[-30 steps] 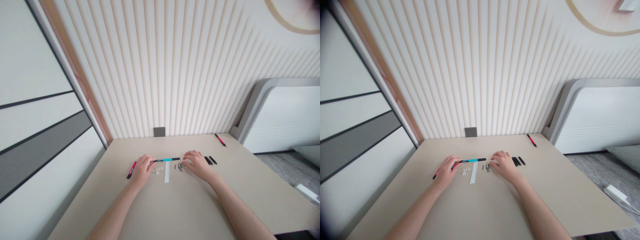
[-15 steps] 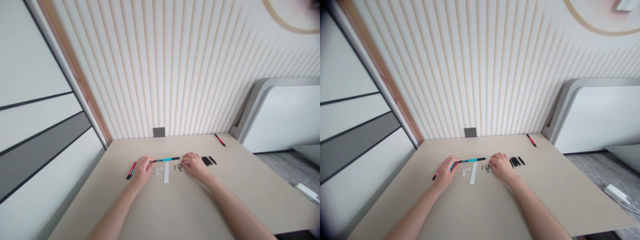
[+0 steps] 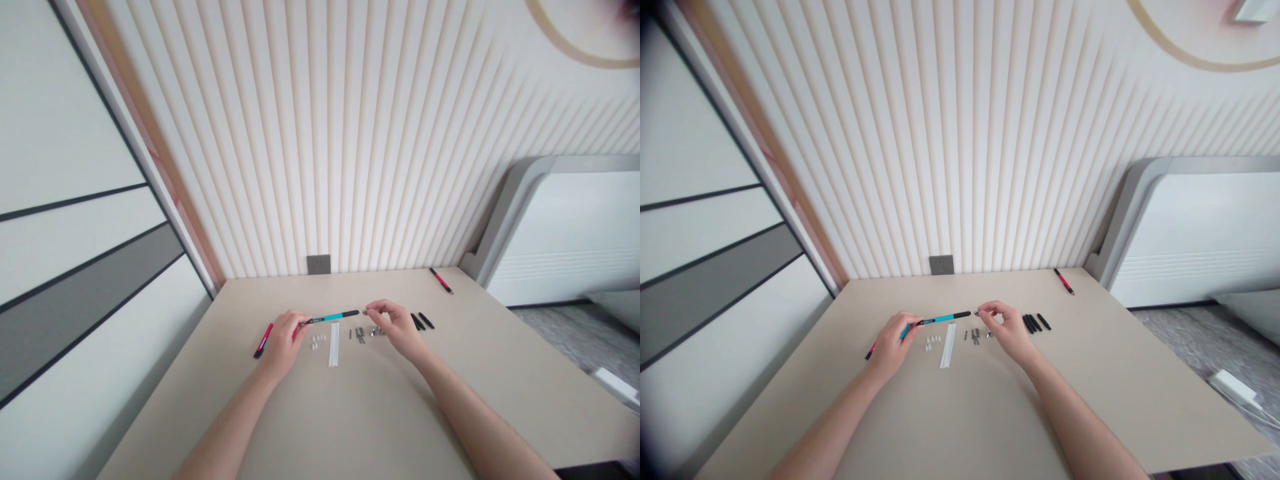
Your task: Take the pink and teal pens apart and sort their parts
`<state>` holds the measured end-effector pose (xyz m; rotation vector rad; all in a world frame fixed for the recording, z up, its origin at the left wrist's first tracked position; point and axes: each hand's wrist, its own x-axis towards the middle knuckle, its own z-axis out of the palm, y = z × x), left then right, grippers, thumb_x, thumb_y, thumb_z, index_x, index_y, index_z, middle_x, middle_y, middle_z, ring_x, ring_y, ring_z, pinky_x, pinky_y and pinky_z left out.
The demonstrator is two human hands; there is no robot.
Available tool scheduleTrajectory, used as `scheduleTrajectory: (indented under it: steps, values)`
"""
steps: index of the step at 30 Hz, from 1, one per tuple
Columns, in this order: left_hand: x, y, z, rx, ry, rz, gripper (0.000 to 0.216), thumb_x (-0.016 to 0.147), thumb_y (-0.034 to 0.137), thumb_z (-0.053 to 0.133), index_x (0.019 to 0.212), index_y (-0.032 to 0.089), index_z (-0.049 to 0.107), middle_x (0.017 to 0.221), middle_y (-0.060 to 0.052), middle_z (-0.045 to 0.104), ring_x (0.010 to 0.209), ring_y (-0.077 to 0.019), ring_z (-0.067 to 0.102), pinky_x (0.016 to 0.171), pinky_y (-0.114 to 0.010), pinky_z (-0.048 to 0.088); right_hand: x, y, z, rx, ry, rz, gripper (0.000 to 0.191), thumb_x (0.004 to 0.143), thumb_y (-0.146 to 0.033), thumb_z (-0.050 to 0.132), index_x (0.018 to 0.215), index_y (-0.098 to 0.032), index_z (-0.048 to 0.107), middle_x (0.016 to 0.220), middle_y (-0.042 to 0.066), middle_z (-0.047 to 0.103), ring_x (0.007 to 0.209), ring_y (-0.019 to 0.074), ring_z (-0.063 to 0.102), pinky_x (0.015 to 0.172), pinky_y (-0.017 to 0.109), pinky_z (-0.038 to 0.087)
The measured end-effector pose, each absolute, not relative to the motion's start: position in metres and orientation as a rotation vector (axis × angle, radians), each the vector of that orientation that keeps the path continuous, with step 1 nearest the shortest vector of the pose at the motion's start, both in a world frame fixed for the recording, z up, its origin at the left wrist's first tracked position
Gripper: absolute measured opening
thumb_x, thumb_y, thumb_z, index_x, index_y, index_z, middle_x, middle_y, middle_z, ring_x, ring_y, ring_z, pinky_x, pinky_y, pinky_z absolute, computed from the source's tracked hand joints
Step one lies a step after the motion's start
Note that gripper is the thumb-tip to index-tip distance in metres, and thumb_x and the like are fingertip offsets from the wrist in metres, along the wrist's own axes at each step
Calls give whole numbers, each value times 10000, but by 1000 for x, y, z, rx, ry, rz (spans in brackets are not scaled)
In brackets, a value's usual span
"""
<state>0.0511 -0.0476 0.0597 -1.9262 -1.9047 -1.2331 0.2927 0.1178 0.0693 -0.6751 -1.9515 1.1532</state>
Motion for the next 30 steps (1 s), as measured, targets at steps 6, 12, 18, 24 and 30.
scheduleTrajectory:
  steps: [6, 12, 18, 24, 30]
  values:
    - [53, -48, 62, -1939, -1884, -1244, 40, 923, 208, 550, 943, 215, 584, 893, -22, 637, 841, -184, 606, 775, -319, 482, 289, 113, 67, -624, -1917, 1253, 258, 849, -444, 616, 911, -211, 706, 899, 54, 706, 819, 201, 607, 739, 335, 488]
    - [52, -47, 61, -1933, -1883, -1265, 38, 926, 219, 546, 942, 212, 580, 883, -23, 630, 834, -183, 601, 770, -316, 479, 289, 113, 65, -612, -1903, 1354, 290, 831, -452, 643, 941, -194, 715, 909, 59, 704, 773, 182, 606, 657, 301, 489]
    - [54, -47, 60, -1953, -1912, -1292, 38, 932, 232, 546, 942, 209, 575, 885, -17, 626, 825, -175, 599, 762, -303, 473, 288, 112, 63, -594, -1908, 1382, 280, 833, -437, 654, 956, -193, 719, 896, 56, 696, 769, 172, 589, 656, 286, 482]
    - [55, -47, 61, -1965, -1906, -1286, 40, 930, 230, 544, 946, 209, 575, 890, -23, 630, 831, -181, 600, 768, -313, 477, 288, 111, 64, -631, -1920, 1371, 304, 828, -474, 650, 912, -190, 719, 860, 52, 698, 746, 177, 590, 631, 283, 472]
    - [54, -47, 59, -1965, -1871, -1272, 53, 929, 232, 545, 957, 214, 586, 901, -25, 638, 844, -186, 604, 773, -321, 481, 289, 108, 67, -663, -2130, 1183, 409, 924, -474, 502, 689, -180, 663, 686, 22, 659, 659, 153, 573, 639, 275, 436]
